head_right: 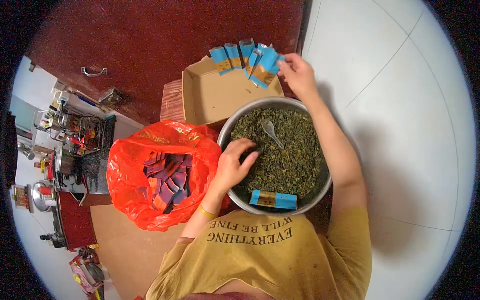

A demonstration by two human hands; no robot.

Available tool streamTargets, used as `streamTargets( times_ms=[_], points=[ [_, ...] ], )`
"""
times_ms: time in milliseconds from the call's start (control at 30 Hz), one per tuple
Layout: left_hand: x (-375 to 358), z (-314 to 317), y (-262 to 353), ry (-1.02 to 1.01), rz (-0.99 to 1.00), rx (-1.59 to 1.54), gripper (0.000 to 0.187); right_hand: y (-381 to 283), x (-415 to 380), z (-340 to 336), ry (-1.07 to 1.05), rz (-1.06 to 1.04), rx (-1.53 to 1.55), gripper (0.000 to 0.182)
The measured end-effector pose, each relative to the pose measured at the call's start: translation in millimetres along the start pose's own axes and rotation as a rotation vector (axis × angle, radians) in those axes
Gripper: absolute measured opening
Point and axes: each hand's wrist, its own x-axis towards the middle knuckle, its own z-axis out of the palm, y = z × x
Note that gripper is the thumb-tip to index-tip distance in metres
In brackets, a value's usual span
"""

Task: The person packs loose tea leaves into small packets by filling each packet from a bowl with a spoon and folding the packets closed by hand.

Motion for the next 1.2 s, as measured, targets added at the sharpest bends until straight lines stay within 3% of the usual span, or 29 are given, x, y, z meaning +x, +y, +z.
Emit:
streamTargets(
  times_ms=[167, 267, 333, 400, 467, 533, 600, 633, 733, 767, 800, 833, 933, 1067, 1200],
  points=[
    [0, -4, 5, -0.102, -0.013, 0.012, 0.031, 109, 48, 18, -0.014, 0.17, -0.294, 0.022],
    [0, -3, 5, -0.142, -0.001, 0.031, 0.035, 126, 55, 25, 0.069, 0.072, -0.475, 0.024],
    [2, -5, 8, -0.16, 0.009, 0.047, 0.032, 133, 60, 28, 0.084, 0.152, -0.481, 0.03],
    [1, -4, 4, -0.175, 0.012, 0.045, 0.03, 137, 56, 28, 0.206, -0.022, -0.462, 0.032],
    [2, -2, 1, -0.171, 0.034, 0.047, 0.023, 138, 47, 19, 0.175, 0.014, -0.447, 0.033],
    [1, 0, -4, -0.177, 0.039, 0.042, 0.021, 94, 18, 17, 0.11, -0.083, -0.449, 0.03],
    [1, -1, -3, -0.181, 0.013, 0.042, 0.02, 66, -15, 11, -0.034, -0.086, -0.31, 0.027],
    [0, -1, -4, -0.158, 0.0, 0.008, 0.02, 62, -29, 8, -0.157, 0.026, -0.211, 0.025],
    [0, 3, -8, -0.149, -0.078, 0.032, 0.02, -17, -96, 11, -0.7, 0.251, -0.093, 0.014],
    [-1, 3, -10, -0.158, -0.079, 0.03, 0.02, -47, -114, 12, -0.947, 0.232, -0.174, 0.011],
    [0, 4, -11, -0.141, -0.077, 0.023, 0.021, -46, -135, 13, -1.162, 0.025, -0.258, 0.016],
    [0, 5, -10, -0.122, -0.075, 0.016, 0.022, -65, -155, 15, -1.302, 0.059, -0.358, 0.018],
    [1, 2, -5, -0.108, -0.128, -0.01, 0.024, -71, -210, 20, -1.258, -0.127, -0.864, 0.022],
    [0, 3, -10, -0.051, -0.068, -0.011, 0.024, -71, -224, 16, -1.258, -0.131, -0.862, 0.024],
    [2, 3, -8, -0.026, -0.156, -0.135, 0.02, -67, -229, 3, -1.214, -0.158, -0.879, 0.02]
  ],
)
